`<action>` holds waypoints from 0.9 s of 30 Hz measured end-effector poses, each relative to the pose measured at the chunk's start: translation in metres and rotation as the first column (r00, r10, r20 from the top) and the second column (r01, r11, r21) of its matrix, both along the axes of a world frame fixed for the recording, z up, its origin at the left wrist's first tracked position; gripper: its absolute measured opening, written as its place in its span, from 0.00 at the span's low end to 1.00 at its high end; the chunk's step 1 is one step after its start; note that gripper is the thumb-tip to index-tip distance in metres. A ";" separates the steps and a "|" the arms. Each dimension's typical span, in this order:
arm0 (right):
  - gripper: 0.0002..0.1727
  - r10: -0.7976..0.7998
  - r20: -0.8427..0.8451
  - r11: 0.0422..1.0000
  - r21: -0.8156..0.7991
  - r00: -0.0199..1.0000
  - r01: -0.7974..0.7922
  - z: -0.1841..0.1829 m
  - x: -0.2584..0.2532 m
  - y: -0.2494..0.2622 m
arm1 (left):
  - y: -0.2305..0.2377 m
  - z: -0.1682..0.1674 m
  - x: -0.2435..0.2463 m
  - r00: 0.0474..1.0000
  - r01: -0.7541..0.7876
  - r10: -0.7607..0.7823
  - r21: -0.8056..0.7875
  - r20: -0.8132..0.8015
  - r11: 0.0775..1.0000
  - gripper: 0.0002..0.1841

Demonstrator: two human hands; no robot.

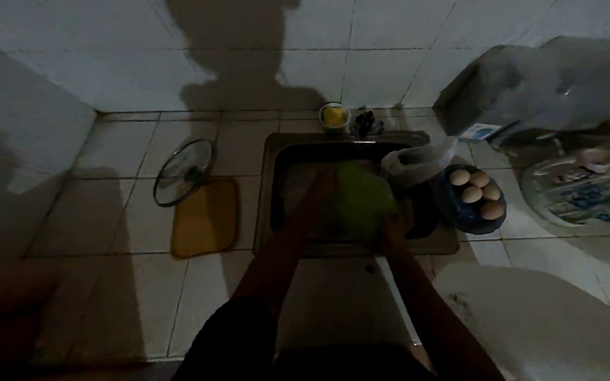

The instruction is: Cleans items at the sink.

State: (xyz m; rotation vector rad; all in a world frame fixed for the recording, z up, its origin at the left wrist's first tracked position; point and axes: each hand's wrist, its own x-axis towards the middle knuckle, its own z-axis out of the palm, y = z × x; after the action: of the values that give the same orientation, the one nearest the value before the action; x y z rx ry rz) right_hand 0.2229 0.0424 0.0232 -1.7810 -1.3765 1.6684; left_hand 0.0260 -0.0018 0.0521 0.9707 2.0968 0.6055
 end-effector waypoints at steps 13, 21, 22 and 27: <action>0.27 0.157 0.057 0.979 -0.140 0.986 -0.147 -0.048 -0.015 0.013 | 0.057 -0.012 -0.033 0.961 -0.125 0.119 -0.007 -0.248 0.992 0.20; 0.32 0.110 0.083 0.990 0.077 0.990 -0.117 -0.027 -0.012 0.014 | 0.120 -0.001 -0.106 0.909 0.064 -0.023 0.085 -0.416 0.994 0.20; 0.33 0.132 0.088 0.983 0.115 0.987 -0.142 -0.027 -0.009 0.014 | 0.131 -0.003 -0.111 0.904 0.087 -0.065 0.032 -0.423 0.996 0.20; 0.32 0.151 0.055 0.976 0.151 0.987 -0.157 -0.030 0.000 0.011 | 0.164 -0.007 -0.110 0.886 0.087 -0.122 -0.099 -0.446 0.991 0.21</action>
State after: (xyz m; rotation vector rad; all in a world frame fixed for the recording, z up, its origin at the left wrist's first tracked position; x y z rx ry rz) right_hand 0.2227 0.0536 -0.0073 -1.6697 -1.6537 1.5566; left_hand -0.0836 0.1620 0.0449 1.2656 2.4289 0.2533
